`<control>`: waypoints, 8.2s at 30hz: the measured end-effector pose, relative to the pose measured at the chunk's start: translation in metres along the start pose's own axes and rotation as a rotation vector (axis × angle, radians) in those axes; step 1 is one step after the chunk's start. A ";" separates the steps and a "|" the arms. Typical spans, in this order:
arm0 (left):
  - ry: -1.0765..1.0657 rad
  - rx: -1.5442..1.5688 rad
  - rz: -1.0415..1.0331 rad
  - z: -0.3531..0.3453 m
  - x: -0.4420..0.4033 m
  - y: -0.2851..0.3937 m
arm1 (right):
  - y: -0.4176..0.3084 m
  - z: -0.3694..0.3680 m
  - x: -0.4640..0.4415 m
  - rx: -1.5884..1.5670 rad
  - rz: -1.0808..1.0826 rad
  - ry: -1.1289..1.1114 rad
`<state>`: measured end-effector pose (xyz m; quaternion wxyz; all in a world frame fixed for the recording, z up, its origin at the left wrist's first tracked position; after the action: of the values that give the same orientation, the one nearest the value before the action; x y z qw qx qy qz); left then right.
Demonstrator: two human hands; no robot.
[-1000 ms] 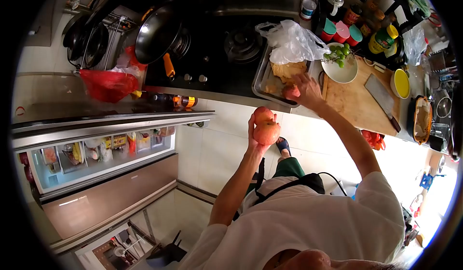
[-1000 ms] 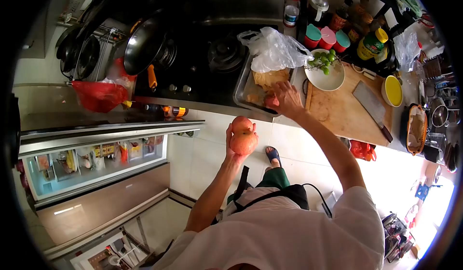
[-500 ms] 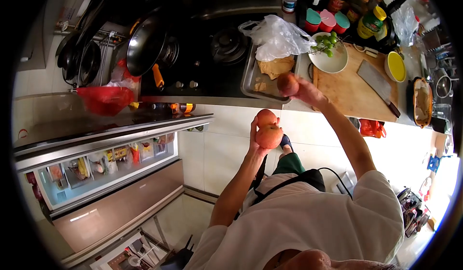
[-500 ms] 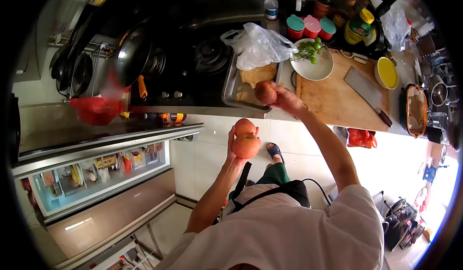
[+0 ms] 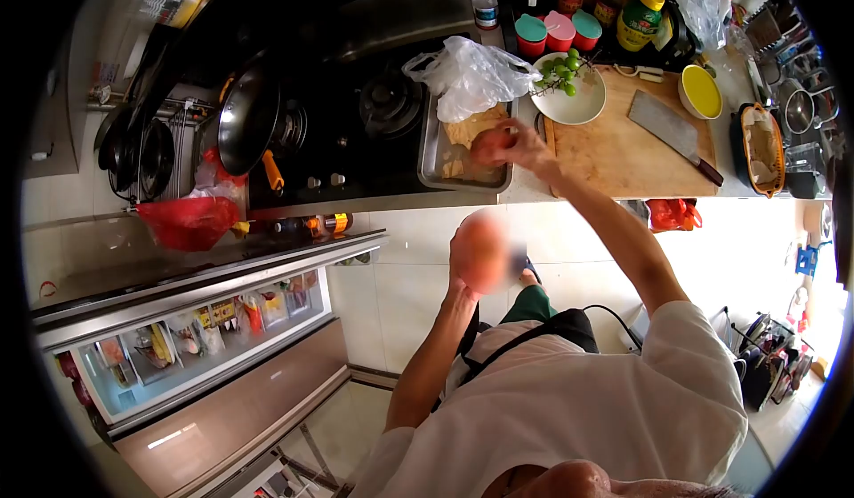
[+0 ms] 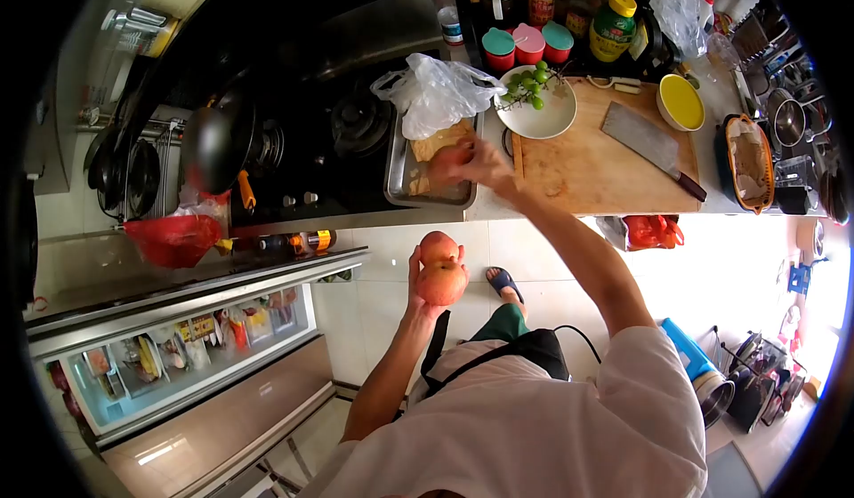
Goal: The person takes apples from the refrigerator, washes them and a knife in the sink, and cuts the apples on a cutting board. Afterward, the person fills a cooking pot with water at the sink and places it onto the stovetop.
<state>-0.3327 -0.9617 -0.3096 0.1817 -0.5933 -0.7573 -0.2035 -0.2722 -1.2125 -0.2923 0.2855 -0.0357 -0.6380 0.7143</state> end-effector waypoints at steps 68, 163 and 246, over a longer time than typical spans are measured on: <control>0.070 0.132 0.048 -0.019 0.041 -0.029 | 0.034 0.028 -0.005 0.596 0.307 0.369; -0.408 1.611 -1.125 0.526 0.551 -0.187 | 0.223 -0.762 0.478 1.059 0.385 -1.516; 0.076 0.904 -1.329 0.532 0.827 0.128 | -0.276 -0.711 0.110 0.360 0.342 -0.572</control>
<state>-0.4165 0.0267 -0.3229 0.2708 0.1200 -0.9544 0.0373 0.0316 -0.5234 -0.1309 -0.0258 0.1099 -0.5412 0.8333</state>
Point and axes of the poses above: each hand's wrist, its own x-axis away from the middle knuckle, its own z-axis out of the back of the hand, y = z × x, the point moved 9 cm from there along -x, towards the middle knuckle, and after that the axes turned 1 degree about -y, right-handed, at the moved point
